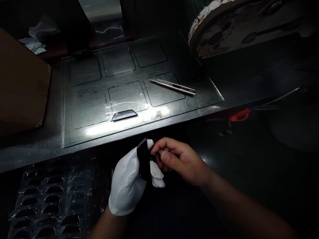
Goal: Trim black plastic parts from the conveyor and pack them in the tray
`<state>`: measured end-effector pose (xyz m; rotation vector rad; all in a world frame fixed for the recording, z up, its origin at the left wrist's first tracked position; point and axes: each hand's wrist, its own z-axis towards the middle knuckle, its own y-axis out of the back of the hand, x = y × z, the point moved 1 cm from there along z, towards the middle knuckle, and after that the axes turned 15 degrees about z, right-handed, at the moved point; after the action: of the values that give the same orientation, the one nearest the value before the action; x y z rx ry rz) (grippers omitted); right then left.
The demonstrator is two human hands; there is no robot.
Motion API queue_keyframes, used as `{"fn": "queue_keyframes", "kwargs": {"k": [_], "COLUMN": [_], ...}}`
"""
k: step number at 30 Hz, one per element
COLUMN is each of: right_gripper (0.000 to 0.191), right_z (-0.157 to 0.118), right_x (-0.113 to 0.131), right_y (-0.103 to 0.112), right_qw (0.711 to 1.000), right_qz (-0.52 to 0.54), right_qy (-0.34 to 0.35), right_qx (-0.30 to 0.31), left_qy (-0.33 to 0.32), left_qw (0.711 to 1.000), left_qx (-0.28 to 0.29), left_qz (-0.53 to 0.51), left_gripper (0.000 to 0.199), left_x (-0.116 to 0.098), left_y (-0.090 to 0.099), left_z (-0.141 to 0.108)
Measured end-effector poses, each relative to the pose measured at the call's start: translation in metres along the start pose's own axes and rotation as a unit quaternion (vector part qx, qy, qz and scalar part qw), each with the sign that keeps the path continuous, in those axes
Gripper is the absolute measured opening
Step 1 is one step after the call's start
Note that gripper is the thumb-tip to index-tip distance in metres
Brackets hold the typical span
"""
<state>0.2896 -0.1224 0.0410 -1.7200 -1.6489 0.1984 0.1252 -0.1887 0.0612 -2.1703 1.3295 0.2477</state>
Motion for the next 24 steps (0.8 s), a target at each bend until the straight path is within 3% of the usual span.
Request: {"fn": "queue_keyframes", "kwargs": {"k": [3,5,7,9,12,15,20,22,24], "right_gripper": [0.022,0.018,0.014,0.019,0.028,0.030,0.030,0.030,0.033], "right_z": [0.004,0.005,0.006,0.008,0.012,0.016,0.018,0.016,0.016], "right_x": [0.003,0.006,0.008,0.010,0.008,0.005,0.005,0.005,0.004], "right_y": [-0.003,-0.004,-0.003,-0.001,0.001,0.002,-0.001,-0.003,-0.004], "right_qw": [0.999,1.000,0.994,0.958,0.899,0.890,0.897,0.909,0.941], "right_qz": [0.001,-0.003,-0.076,-0.193,-0.310,-0.335,-0.331,-0.311,-0.260], "right_qy": [-0.035,-0.009,0.084,0.208,0.293,0.278,0.255,0.239,0.189], "right_qx": [0.019,0.017,0.013,0.034,0.101,0.135,0.146,0.143,0.107], "left_qy": [0.002,0.022,0.069,0.094,0.063,0.031,0.005,-0.002,-0.007], "left_qw": [0.999,0.998,0.996,0.995,0.995,0.987,0.983,0.982,0.982], "left_qx": [0.011,0.001,-0.027,-0.038,0.024,0.078,0.074,0.060,0.051], "left_qz": [0.039,0.055,0.050,0.020,-0.071,-0.136,-0.170,-0.177,-0.180], "left_gripper": [0.049,0.057,0.066,0.073,0.069,0.052,0.042,0.040,0.037], "left_x": [-0.001,0.001,0.006,0.013,0.020,0.025,0.030,0.032,0.033], "left_y": [0.008,0.014,0.022,0.027,0.031,0.032,0.030,0.028,0.026], "left_z": [0.000,0.000,0.000,0.000,0.000,-0.001,0.001,0.001,0.001]}}
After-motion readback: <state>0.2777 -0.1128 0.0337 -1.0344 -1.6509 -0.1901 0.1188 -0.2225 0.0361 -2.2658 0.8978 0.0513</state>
